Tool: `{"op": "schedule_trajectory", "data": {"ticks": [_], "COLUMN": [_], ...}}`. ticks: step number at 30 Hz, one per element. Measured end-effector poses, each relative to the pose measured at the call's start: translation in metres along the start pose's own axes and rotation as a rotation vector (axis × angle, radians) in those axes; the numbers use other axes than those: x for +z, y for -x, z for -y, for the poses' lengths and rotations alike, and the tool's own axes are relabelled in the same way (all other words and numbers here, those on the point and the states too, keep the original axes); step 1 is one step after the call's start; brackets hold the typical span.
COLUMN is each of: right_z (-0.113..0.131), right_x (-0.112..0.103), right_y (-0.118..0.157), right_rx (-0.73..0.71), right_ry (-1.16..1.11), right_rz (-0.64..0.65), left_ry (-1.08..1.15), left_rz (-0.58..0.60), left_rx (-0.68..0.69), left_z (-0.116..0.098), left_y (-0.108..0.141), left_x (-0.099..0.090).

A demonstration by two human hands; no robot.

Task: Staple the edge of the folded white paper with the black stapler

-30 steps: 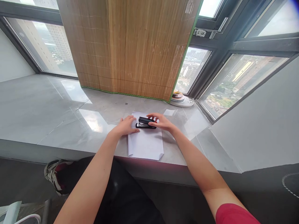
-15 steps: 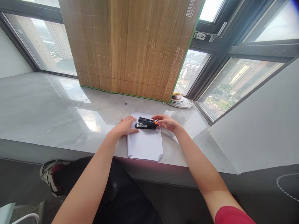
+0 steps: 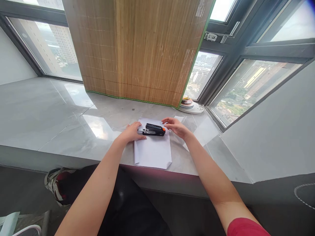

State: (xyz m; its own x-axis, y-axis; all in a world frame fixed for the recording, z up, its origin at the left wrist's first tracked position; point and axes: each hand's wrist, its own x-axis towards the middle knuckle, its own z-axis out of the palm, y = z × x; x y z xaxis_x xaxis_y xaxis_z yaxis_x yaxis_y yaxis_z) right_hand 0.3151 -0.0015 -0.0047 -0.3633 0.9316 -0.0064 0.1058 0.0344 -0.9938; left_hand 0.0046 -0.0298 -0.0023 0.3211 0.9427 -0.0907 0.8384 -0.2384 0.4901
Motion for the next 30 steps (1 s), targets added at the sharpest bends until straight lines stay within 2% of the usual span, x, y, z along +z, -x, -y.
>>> {"op": "schedule_trajectory", "data": {"ticks": [2,5,7,15,17,19,21,22,23,25,27,30], "right_z": [-0.001,-0.006,-0.009,-0.013,-0.012,-0.010,-0.006,-0.005,-0.002,0.003,0.008,0.015], "right_x": [0.010,0.026,0.032,0.035,0.036,0.036,0.033,0.031,0.028,0.023,0.020,0.023], "right_y": [-0.001,-0.004,-0.006,-0.006,-0.005,-0.003,-0.003,-0.003,-0.003,-0.003,-0.001,0.005], "right_rx": [-0.073,-0.133,-0.158,-0.168,-0.162,-0.164,-0.188,-0.212,-0.241,-0.311,-0.388,-0.538], "right_ry": [0.094,0.321,0.389,0.373,0.329,0.258,0.196,0.179,0.171,0.189,0.254,0.446], "right_rz": [0.017,0.178,0.253,0.186,0.154,0.099,-0.024,-0.112,-0.211,-0.397,-0.519,-0.559], "left_ry": [-0.003,0.001,0.013,0.131,0.299,0.563,0.861,1.004,1.139,1.362,1.503,1.638], "left_rz": [-0.002,-0.007,-0.014,-0.048,-0.165,-0.406,-0.642,-0.704,-0.718,-0.635,-0.509,-0.350], "left_rx": [0.012,0.022,0.013,0.000,-0.031,-0.039,-0.022,-0.017,-0.024,-0.078,-0.146,-0.211], "left_z": [0.001,0.001,0.000,-0.001,-0.009,-0.020,-0.031,-0.035,-0.039,-0.043,-0.043,-0.043], "left_y": [-0.001,0.000,0.001,-0.001,-0.001,0.001,0.002,0.002,0.002,0.000,-0.002,-0.003], "left_x": [0.001,0.001,0.001,0.004,0.002,-0.001,-0.003,-0.003,-0.003,-0.001,0.002,0.005]}}
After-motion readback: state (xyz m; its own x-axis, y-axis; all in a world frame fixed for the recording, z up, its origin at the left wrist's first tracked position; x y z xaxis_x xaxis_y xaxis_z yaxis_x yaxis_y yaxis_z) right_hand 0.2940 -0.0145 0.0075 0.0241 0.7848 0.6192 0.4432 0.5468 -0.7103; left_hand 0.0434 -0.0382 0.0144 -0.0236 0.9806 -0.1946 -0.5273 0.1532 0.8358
